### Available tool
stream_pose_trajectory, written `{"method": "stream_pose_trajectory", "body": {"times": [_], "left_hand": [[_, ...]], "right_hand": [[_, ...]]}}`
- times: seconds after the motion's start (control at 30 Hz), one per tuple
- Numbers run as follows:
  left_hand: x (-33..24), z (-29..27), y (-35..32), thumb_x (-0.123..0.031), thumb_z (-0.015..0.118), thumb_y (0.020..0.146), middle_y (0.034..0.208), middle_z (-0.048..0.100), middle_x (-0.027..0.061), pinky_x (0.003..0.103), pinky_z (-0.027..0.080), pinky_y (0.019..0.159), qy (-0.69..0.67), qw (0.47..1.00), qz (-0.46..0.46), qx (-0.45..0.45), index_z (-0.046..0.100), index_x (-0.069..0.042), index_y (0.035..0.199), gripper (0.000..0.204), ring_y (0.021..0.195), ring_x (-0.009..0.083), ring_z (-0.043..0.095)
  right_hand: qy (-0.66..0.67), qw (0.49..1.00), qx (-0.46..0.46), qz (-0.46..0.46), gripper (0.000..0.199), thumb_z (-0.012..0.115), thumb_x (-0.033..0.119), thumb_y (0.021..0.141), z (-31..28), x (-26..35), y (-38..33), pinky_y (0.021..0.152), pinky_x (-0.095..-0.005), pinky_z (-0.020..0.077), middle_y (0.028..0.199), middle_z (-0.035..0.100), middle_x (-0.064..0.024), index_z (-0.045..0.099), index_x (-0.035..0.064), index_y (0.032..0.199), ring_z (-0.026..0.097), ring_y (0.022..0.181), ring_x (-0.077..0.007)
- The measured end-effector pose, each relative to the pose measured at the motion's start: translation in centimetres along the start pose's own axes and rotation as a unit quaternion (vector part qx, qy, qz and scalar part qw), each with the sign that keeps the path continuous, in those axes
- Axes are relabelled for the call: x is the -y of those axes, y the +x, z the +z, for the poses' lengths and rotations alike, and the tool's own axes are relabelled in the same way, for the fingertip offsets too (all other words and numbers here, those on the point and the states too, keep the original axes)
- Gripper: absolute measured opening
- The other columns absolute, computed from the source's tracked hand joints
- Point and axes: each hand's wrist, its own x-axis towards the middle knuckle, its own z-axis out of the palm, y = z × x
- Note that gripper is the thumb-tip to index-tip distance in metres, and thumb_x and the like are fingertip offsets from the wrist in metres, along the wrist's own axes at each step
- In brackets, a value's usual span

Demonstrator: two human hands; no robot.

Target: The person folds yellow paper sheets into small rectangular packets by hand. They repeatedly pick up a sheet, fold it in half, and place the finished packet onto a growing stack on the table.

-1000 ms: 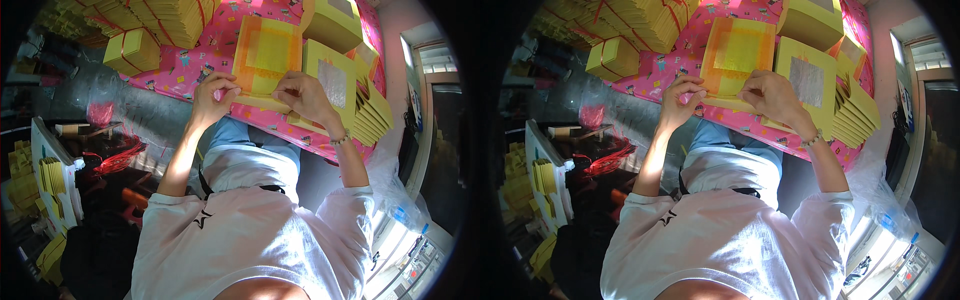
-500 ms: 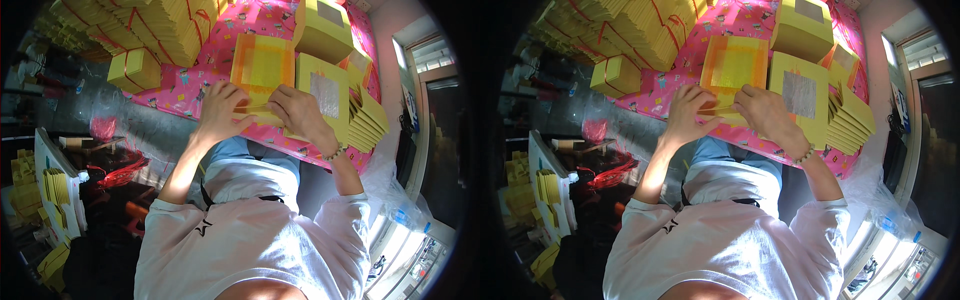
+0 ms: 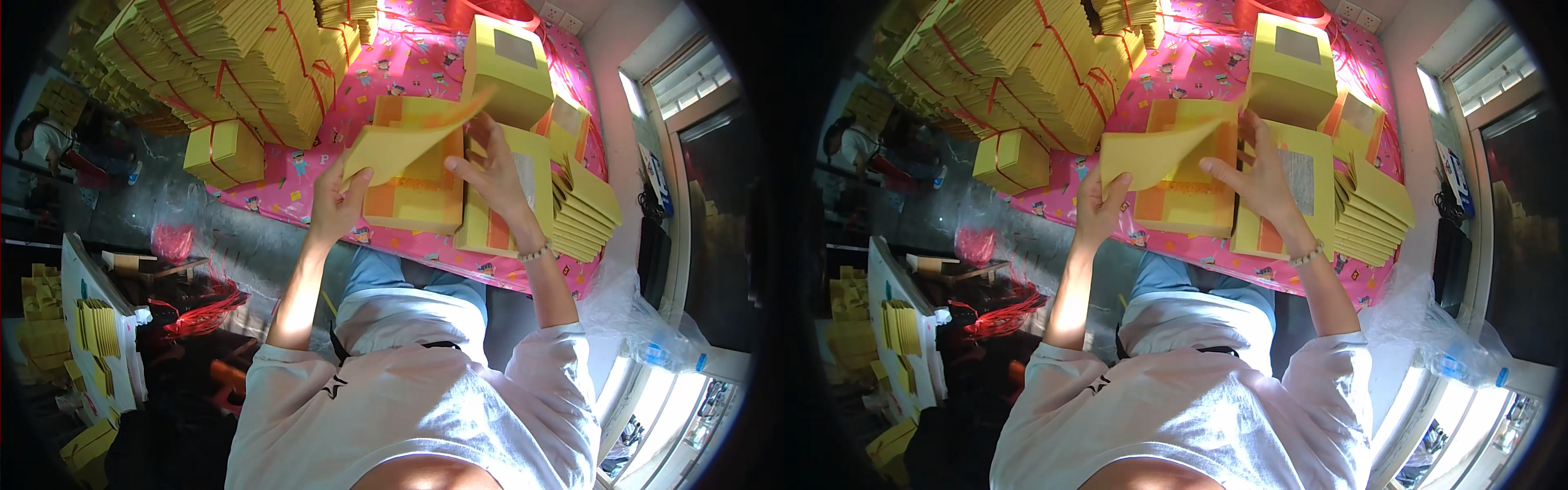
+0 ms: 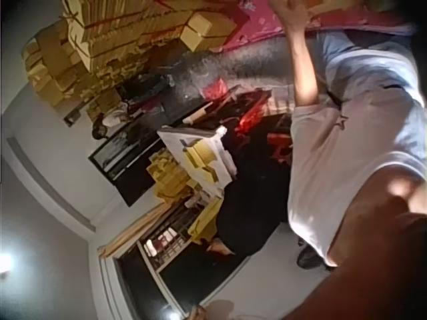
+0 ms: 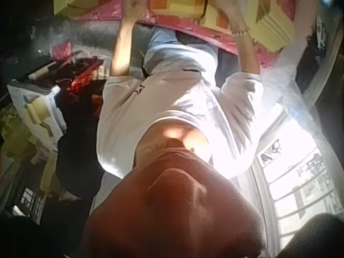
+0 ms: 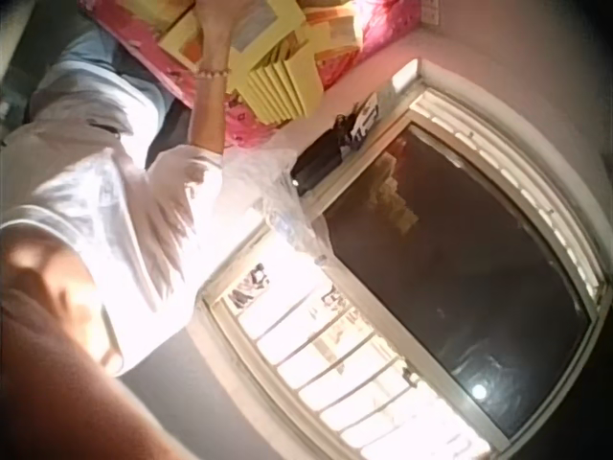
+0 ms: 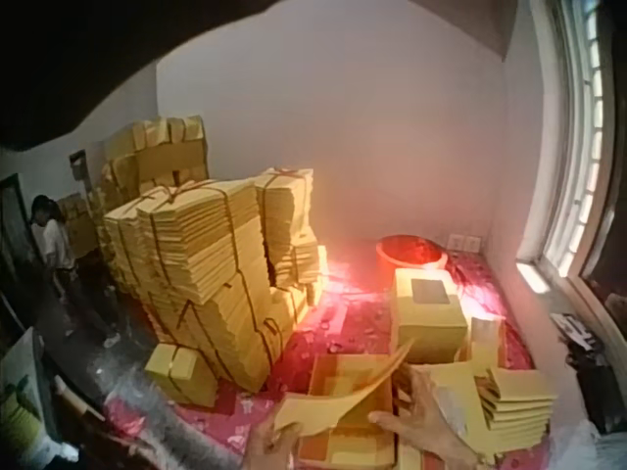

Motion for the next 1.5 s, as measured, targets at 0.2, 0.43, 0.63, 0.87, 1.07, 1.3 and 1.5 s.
{"method": "stream_pose_trajectory", "body": {"times": [0.2,0.43,0.63,0.87,1.07,1.3,1.5], "left_hand": [[1.4,0.5,-0.5,-0.01,0.054,0.096,0.11,0.063,0.0032,0.026,0.043,0.09,-0.13,0.99,-0.051,0.022,0.056,0.0,0.121,0.027,0.103,0.0092,0.056],[4.4,2.3,-0.2,-0.007,0.055,0.094,0.119,0.056,0.0067,0.028,0.042,0.094,-0.12,0.99,-0.06,0.035,0.045,-0.002,0.129,0.037,0.114,0.0117,0.05],[2.1,3.3,1.6,0.003,0.058,0.086,0.124,0.046,0.0119,0.031,0.036,0.102,0.046,0.995,0.09,-0.011,0.031,-0.002,0.135,0.057,0.121,0.0166,0.044],[2.7,4.0,2.5,0.005,0.056,0.085,0.12,0.05,0.0107,0.03,0.037,0.101,-0.017,0.997,0.064,0.034,0.037,-0.001,0.131,0.051,0.117,0.0162,0.047],[3.2,4.3,2.6,0.004,0.057,0.085,0.112,0.056,0.0091,0.03,0.042,0.095,-0.025,0.998,0.045,0.034,0.042,0.0,0.126,0.044,0.107,0.0145,0.054],[0.7,4.3,3.7,0.003,0.059,0.084,0.119,0.054,0.0094,0.029,0.04,0.098,-0.106,0.991,-0.047,0.068,0.042,-0.001,0.127,0.046,0.114,0.0141,0.052],[-1.3,4.3,4.2,-0.005,0.061,0.086,0.126,0.054,0.009,0.029,0.042,0.098,-0.182,0.956,-0.21,0.093,0.041,-0.003,0.131,0.049,0.119,0.0153,0.052]], "right_hand": [[0.025,0.991,0.115,-0.068,0.101,0.087,0.023,0.066,0.8,-0.3,0.3,0.111,-0.0409,0.0266,0.144,0.037,-0.0115,0.026,0.004,0.145,0.032,0.137,-0.0234],[0.095,0.977,0.188,-0.021,0.083,0.08,0.01,0.074,2.1,0.3,-0.2,0.102,-0.0322,0.0407,0.132,0.05,-0.0092,0.032,0.0015,0.141,0.048,0.121,-0.0158],[0.081,0.983,0.158,-0.053,0.069,0.078,0.009,0.076,2.0,0.8,-0.2,0.098,-0.031,0.0438,0.125,0.056,-0.0079,0.042,0.0007,0.134,0.052,0.116,-0.014],[0.03,0.99,0.132,-0.035,0.056,0.076,0.012,0.077,1.2,-0.7,0.0,0.096,-0.0305,0.0445,0.117,0.062,-0.0078,0.052,-0.0002,0.126,0.056,0.111,-0.0142],[0.04,0.992,0.098,-0.066,0.053,0.075,0.013,0.077,1.2,-1.4,-0.2,0.093,-0.0299,0.0465,0.113,0.064,-0.0079,0.054,-0.0006,0.124,0.059,0.105,-0.0148],[0.069,0.993,0.094,0.016,0.054,0.073,0.01,0.08,0.5,0.8,0.5,0.091,-0.0287,0.0479,0.117,0.061,-0.0099,0.049,-0.002,0.127,0.058,0.107,-0.0136],[0.106,0.987,0.079,0.092,0.05,0.069,0.018,0.085,0.2,0.9,0.5,0.09,-0.0295,0.048,0.117,0.061,-0.0115,0.051,-0.0036,0.126,0.059,0.106,-0.0164]]}}
